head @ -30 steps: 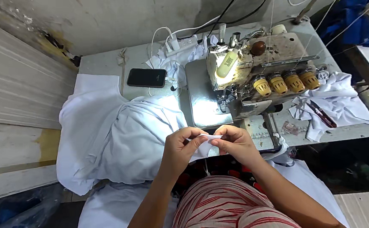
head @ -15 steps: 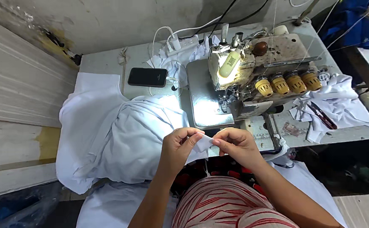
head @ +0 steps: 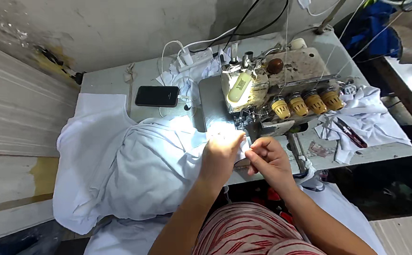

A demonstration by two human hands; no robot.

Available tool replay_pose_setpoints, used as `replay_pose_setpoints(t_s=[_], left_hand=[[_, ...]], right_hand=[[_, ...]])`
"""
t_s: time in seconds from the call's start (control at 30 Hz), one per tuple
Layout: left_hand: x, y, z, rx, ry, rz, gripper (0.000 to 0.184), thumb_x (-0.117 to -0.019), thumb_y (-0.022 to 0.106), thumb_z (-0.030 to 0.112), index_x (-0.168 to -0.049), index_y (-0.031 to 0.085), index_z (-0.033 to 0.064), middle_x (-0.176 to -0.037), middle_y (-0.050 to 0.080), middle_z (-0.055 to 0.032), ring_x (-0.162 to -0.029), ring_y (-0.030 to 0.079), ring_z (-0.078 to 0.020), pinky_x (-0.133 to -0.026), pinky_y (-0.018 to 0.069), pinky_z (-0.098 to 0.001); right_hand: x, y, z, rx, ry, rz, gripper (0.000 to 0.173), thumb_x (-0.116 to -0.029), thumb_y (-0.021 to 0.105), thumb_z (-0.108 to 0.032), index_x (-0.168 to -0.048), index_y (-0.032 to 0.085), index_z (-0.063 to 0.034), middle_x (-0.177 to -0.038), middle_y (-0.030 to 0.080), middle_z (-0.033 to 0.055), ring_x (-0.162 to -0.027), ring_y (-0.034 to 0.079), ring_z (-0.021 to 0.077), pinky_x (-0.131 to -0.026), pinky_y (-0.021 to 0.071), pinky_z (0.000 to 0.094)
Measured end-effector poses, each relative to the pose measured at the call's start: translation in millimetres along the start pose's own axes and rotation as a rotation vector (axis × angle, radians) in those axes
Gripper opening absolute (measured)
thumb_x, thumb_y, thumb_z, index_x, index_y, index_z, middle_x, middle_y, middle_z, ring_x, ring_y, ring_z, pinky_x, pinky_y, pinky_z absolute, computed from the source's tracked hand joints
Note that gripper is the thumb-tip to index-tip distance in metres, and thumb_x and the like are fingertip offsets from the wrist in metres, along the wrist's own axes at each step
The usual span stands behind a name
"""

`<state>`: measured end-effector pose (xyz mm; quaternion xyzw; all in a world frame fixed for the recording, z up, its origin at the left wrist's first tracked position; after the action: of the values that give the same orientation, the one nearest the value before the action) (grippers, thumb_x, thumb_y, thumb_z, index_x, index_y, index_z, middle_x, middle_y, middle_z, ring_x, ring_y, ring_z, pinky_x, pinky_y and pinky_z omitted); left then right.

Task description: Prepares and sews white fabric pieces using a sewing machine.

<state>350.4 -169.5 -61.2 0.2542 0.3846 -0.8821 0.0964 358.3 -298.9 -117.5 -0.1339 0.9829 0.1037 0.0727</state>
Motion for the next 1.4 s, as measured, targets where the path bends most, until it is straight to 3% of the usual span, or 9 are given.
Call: replay_pose_setpoints(t_s=[0.17,0.37,0.53,0.67,0.87,1.1,1.23,1.33,1.4], left_hand=[[6,20,-7,-0.065,-0.072,0.028,0.013,-0.0921,0.071,0.018,-0.095,0.077,0.0068,-0.081,0.073,-0.0069,-0.071,0.067,-0.0186,-0.069,0.0547,-0.0327],[21,18,6,-0.203,-0.087,-0.074,0.026,-0.0991,0.059,0.017,-0.113,0.078,0.0076,-0.113,0.076,-0.0104,-0.099,0.072,-0.0274,-0.087,0.0543,-0.0397],[18,19,0,-0.146,-0.084,-0.064,0.024,-0.0999,0.058,0.015,-0.109,0.075,0.0016,-0.116,0.075,-0.0132,-0.108,0.072,-0.0267,-0.092,0.0558,-0.0382],[11,19,-10,-0.094,-0.101,-0.107,0.022,-0.099,0.059,0.015,-0.105,0.076,0.0021,-0.115,0.076,-0.0115,-0.111,0.072,-0.0245,-0.095,0.0554,-0.0382],[0,17,-23,-0.012,-0.079,-0.119,0.017,-0.0975,0.063,0.011,-0.101,0.077,0.0019,-0.12,0.074,-0.0118,-0.125,0.065,-0.0256,-0.107,0.0494,-0.0398],[-20,17,-34,-0.013,-0.023,-0.132,0.015,-0.0968,0.059,0.003,-0.095,0.074,0.0,-0.104,0.073,-0.0146,-0.113,0.067,-0.0277,-0.105,0.049,-0.0412],[-39,16,-45,-0.092,-0.005,-0.11,0.015,-0.0981,0.059,0.004,-0.095,0.071,-0.0036,-0.103,0.072,-0.0192,-0.113,0.066,-0.0341,-0.104,0.0494,-0.0449],[-26,3,-56,-0.244,-0.148,-0.151,0.011,-0.0903,0.064,0.0,-0.084,0.072,-0.0049,-0.079,0.069,-0.0195,-0.076,0.068,-0.0321,-0.07,0.054,-0.0424],[-17,-13,-64,-0.22,-0.294,-0.191,0.008,-0.09,0.065,-0.004,-0.093,0.072,-0.0078,-0.083,0.069,-0.0236,-0.079,0.068,-0.0374,-0.072,0.0542,-0.0489]], right_hand=[[10,-17,20,0.05,0.059,0.049,0.015,-0.0951,0.064,-0.002,-0.106,0.057,-0.0106,-0.08,0.07,-0.0105,-0.058,0.063,-0.0019,-0.051,0.0546,0.0156],[5,-14,6,0.258,-0.088,-0.014,0.015,-0.0995,0.061,-0.009,-0.107,0.069,0.0012,-0.091,0.073,-0.0026,-0.066,0.063,-0.0056,-0.058,0.055,0.0118],[-1,-11,2,0.553,-0.203,-0.045,0.027,-0.1041,0.055,-0.015,-0.113,0.074,0.0017,-0.094,0.076,0.0053,-0.076,0.068,-0.0005,-0.067,0.0569,0.0152],[5,-8,10,0.612,-0.179,-0.089,0.032,-0.1046,0.054,-0.018,-0.126,0.069,0.0009,-0.098,0.076,0.0073,-0.078,0.071,0.0052,-0.069,0.059,0.0214],[8,3,18,0.745,-0.14,-0.191,0.044,-0.1039,0.054,-0.024,-0.141,0.059,-0.0003,-0.08,0.071,0.003,-0.063,0.064,0.0091,-0.06,0.0565,0.0264],[12,9,15,0.686,-0.145,-0.233,0.046,-0.1043,0.054,-0.021,-0.142,0.052,0.0052,-0.099,0.075,0.0029,-0.069,0.065,0.0041,-0.063,0.0558,0.0206],[15,10,5,0.601,-0.154,-0.25,0.038,-0.105,0.054,-0.019,-0.136,0.059,0.0034,-0.102,0.075,0.0067,-0.075,0.068,0.0049,-0.065,0.0576,0.0201],[14,13,-9,0.548,-0.236,-0.243,0.027,-0.1042,0.055,-0.016,-0.121,0.07,0.0003,-0.102,0.074,0.0091,-0.078,0.068,0.0032,-0.069,0.0566,0.0168],[13,16,-15,0.52,-0.314,-0.237,0.023,-0.1043,0.056,-0.015,-0.112,0.073,-0.0021,-0.104,0.072,0.0091,-0.08,0.066,0.0018,-0.071,0.0549,0.0144]])
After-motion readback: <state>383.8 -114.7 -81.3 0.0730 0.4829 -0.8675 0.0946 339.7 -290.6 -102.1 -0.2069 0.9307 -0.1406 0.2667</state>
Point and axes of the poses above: each hand's wrist, its own x-axis away from the middle knuckle, its own y-axis out of the palm, z = x × y, the point moved 10 cm from there along -x, towards the middle knuckle
